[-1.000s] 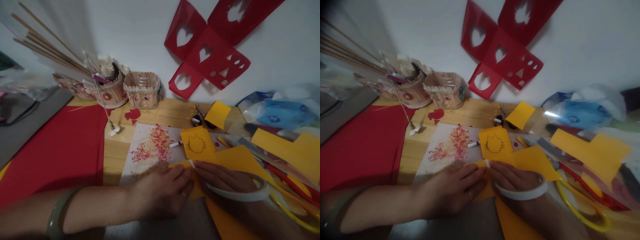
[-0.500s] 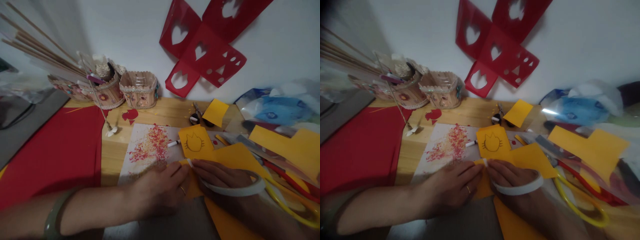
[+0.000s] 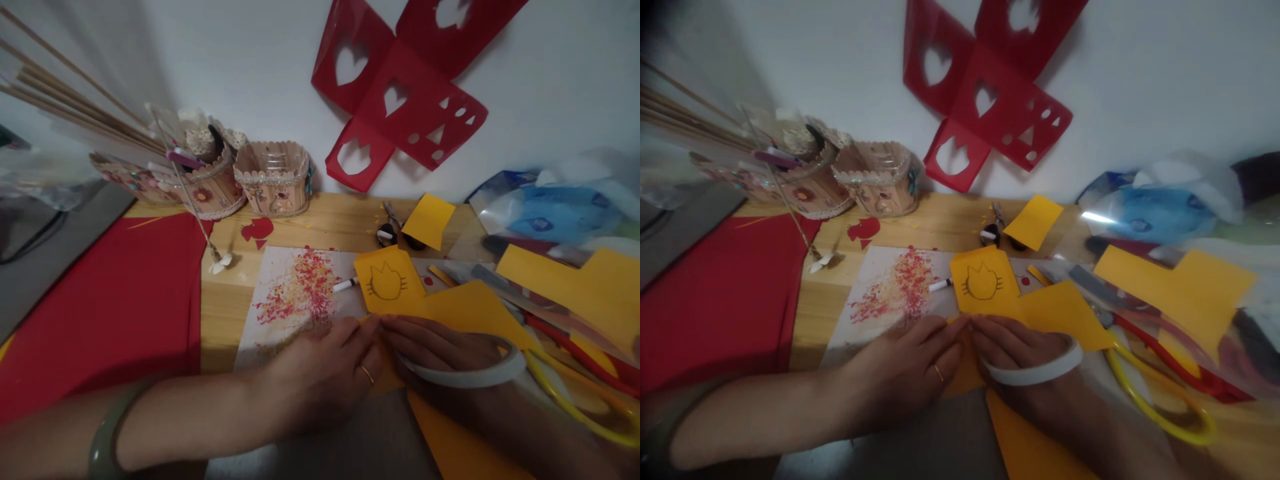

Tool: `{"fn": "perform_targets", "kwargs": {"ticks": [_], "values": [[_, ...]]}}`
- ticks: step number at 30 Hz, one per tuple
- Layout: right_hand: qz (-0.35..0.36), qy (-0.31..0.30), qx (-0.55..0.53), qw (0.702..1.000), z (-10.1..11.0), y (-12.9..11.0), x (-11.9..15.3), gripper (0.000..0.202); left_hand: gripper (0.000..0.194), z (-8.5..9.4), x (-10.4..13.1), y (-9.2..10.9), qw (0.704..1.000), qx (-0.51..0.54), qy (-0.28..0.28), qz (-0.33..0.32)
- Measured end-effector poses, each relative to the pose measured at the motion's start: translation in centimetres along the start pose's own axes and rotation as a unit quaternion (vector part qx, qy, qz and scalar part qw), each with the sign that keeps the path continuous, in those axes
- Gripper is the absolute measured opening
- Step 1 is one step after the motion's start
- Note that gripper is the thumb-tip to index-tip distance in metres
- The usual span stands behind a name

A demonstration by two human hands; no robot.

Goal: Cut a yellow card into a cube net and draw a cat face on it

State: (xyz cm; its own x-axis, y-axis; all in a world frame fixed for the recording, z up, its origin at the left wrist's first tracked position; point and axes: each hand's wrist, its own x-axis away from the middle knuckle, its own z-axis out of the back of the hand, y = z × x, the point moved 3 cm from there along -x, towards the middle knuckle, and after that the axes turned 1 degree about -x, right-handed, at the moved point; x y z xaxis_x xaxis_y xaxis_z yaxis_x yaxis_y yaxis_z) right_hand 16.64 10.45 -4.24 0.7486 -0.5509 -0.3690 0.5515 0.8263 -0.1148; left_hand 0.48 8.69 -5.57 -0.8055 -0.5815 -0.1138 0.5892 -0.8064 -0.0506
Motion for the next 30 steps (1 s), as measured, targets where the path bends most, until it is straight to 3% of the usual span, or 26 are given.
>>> {"fn": "perform_targets", "kwargs": {"ticks": [8, 18, 24, 30], "values": [[0.008, -0.002, -0.007, 1.0, 0.2, -0.1, -0.2, 0.026, 0.027, 0.2, -0.1, -0.1, 1.0, -0.012, -0.005, 0.002], [0.014, -0.018, 0.004, 1.0, 0.0, -0.2, 0.1, 0.027, 0.031, 0.2, -0.9, -0.5, 0.998, 0.031, 0.055, 0.022], [-0.002, -0.002, 0.02, 1.0, -0.5, -0.3, 0.0, 0.021, 0.033, 0.6, -1.4, -1.5, 0.999, 0.026, 0.027, 0.036], [-0.027, 0.008, 0.005, 1.0, 0.6, -0.8, -0.5, 0.021, 0.033, 0.5, -1.1, -1.7, 0.992, -0.05, 0.117, -0.005]]}}
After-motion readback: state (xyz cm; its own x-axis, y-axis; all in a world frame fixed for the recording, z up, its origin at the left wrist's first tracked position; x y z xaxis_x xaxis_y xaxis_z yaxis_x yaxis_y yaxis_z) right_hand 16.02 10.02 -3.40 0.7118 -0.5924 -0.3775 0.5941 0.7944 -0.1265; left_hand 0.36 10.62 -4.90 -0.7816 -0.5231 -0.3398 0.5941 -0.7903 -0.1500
